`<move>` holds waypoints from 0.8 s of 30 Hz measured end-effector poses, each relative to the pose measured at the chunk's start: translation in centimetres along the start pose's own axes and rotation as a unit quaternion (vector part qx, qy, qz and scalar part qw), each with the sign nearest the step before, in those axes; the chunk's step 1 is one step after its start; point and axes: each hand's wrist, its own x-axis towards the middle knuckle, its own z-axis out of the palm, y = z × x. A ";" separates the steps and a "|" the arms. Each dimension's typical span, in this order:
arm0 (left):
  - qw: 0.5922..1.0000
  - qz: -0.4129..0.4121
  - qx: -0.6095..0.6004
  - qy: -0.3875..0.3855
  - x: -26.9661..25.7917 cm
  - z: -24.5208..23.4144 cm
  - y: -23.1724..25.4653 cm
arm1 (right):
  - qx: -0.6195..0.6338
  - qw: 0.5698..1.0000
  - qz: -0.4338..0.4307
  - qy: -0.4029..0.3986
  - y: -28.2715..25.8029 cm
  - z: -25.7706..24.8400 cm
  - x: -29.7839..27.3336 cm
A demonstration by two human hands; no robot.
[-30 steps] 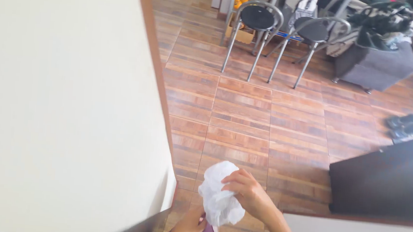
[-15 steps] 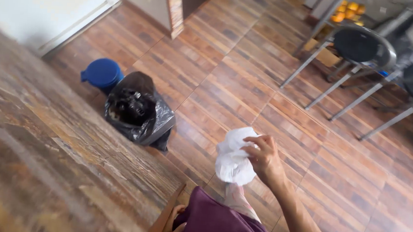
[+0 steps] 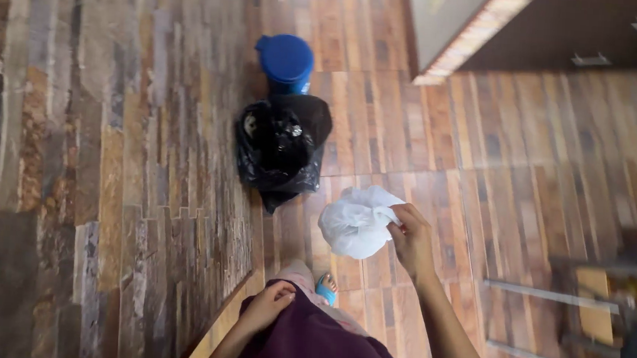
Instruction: Emptying small household trash bins, consolidating waste into a large bag, and replacing liners.
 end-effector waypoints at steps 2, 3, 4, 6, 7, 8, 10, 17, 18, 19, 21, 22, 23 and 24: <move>0.997 -0.027 -0.028 0.063 3.5 -0.6 -0.6 | 0.033 0.999 0.008 -0.033 1.2 2.0 4.3; 0.992 -0.041 -0.038 0.110 6.0 -1.5 -1.0 | 0.064 0.997 0.022 -0.040 1.9 3.4 7.0; 0.990 -0.048 -0.052 0.124 8.7 -2.2 -1.5 | 0.064 0.996 0.015 -0.060 3.0 4.4 9.2; 0.982 -0.082 0.002 0.170 13.4 -4.0 -3.3 | 0.081 0.993 0.024 -0.084 5.3 7.0 12.8; 0.980 -0.091 -0.007 0.178 16.7 -5.3 -4.3 | 0.082 0.991 0.023 -0.099 7.2 8.3 14.5; 0.978 -0.069 0.054 0.191 20.0 -6.5 -5.4 | 0.102 0.988 0.062 -0.102 9.2 9.5 16.3; 0.971 -0.063 0.107 0.206 26.0 -8.9 -5.3 | 0.119 0.979 0.106 -0.123 14.4 11.7 19.6; 0.899 -0.038 0.399 0.175 46.5 -16.3 -2.0 | 0.500 0.823 0.258 -0.076 21.2 19.5 29.7; 0.867 -0.017 0.453 0.207 49.1 -16.0 -3.8 | 0.546 0.793 0.251 -0.095 21.8 20.4 30.5; 0.870 -0.023 0.449 0.202 50.2 -16.4 -5.3 | 0.543 0.793 0.259 -0.098 22.1 22.0 31.4; 0.818 -0.032 0.514 0.255 51.8 -17.0 -8.0 | 0.591 0.730 0.337 -0.067 22.3 24.8 32.9; 0.822 -0.037 0.512 0.248 51.7 -16.3 -9.1 | 0.587 0.729 0.346 -0.066 24.7 26.2 32.6; 0.842 -0.060 0.497 0.201 51.6 -15.9 -10.2 | 0.636 0.669 0.379 -0.058 27.0 27.7 32.1; 0.860 -0.083 0.480 0.154 51.2 -15.5 -11.1 | 0.682 0.605 0.409 -0.048 29.1 29.0 31.5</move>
